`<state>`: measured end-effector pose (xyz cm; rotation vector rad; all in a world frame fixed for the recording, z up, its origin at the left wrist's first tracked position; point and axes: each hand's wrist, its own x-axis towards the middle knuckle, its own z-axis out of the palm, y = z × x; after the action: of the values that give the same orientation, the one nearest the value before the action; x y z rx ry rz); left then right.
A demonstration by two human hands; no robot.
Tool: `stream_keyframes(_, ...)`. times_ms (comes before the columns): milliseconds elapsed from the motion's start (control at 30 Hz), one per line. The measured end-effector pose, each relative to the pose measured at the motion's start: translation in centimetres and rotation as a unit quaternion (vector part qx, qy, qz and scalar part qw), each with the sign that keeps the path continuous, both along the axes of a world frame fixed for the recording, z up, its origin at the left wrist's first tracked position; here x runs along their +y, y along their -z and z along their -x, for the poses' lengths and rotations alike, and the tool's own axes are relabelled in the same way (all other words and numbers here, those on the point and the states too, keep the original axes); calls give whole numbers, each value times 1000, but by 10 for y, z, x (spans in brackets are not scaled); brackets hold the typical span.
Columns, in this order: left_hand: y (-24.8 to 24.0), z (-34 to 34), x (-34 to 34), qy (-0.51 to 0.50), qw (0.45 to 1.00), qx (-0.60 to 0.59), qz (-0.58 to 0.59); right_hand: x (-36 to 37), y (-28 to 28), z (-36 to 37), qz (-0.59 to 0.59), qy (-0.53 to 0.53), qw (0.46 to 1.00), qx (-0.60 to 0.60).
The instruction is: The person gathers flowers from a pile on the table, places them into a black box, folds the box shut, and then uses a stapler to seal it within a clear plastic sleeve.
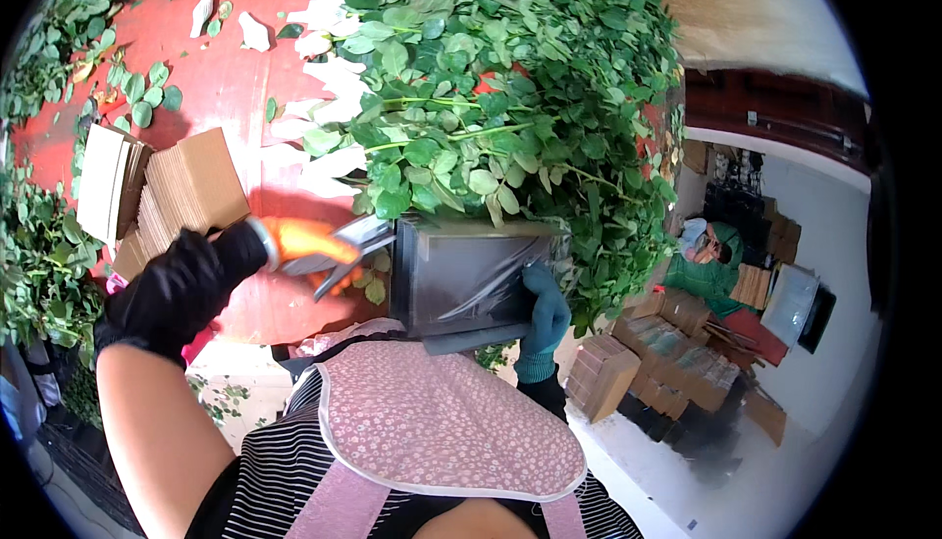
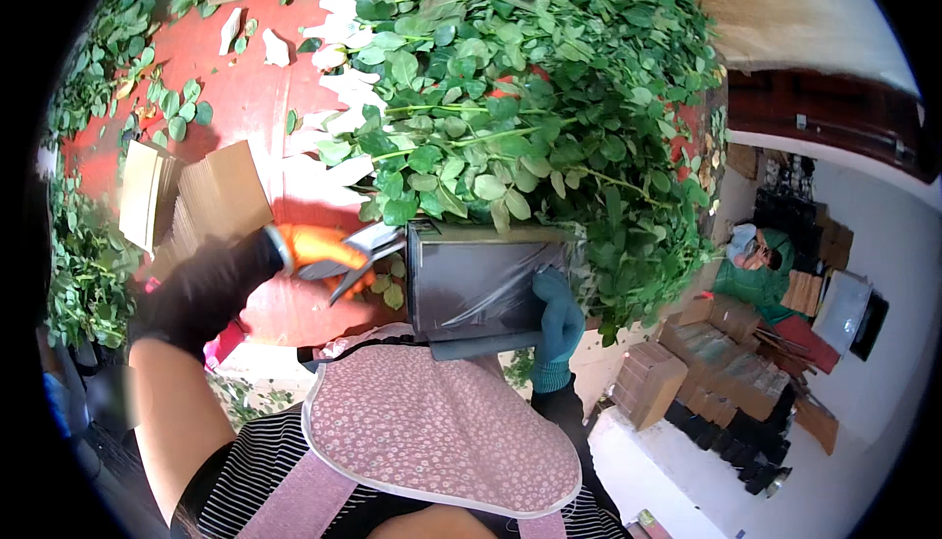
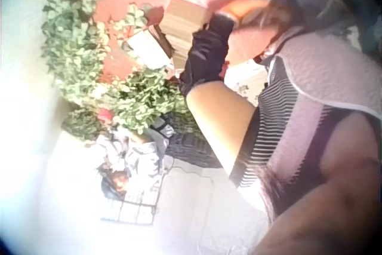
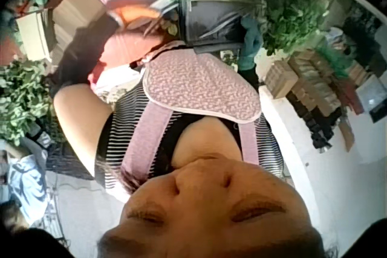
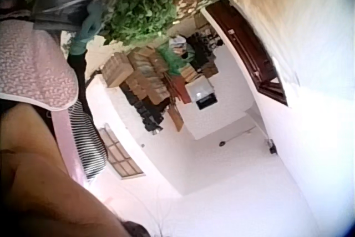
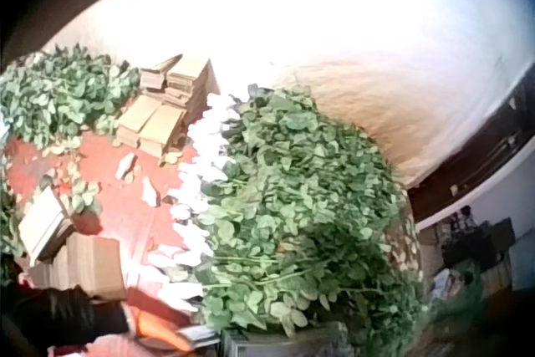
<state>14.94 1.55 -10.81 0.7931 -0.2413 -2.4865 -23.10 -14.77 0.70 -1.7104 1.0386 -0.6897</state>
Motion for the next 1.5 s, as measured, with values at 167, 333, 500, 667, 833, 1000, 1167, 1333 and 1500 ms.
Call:
stream_keyframes(167,-85,14,28,-99,994,-8,35,-9,5,-5,44,-21,999,-22)
stream_keyframes(333,-162,115,-44,-215,869,-324,305,-17,-12,-15,91,-86,992,-30)
stream_keyframes(500,-130,160,-61,-315,875,-339,144,-75,-77,17,44,-291,954,61)
stream_keyframes(667,-138,164,-59,-359,864,-337,100,-168,-76,-7,377,-393,835,77)
stream_keyframes(833,-136,166,-57,-366,846,-371,112,-207,-16,-8,310,-478,799,190)
stream_keyframes(1000,-145,176,-54,-378,831,-395,104,-179,-12,61,499,-425,755,25)
stream_keyframes(1167,-143,176,-64,-353,825,-427,109,-188,-19,80,523,-421,740,43)
stream_keyframes(1333,-147,178,-65,-356,813,-449,104,-198,-26,114,504,-414,755,68)
stream_keyframes(1500,-143,175,-66,-351,819,-445,94,-128,-54,83,418,-346,839,-35)
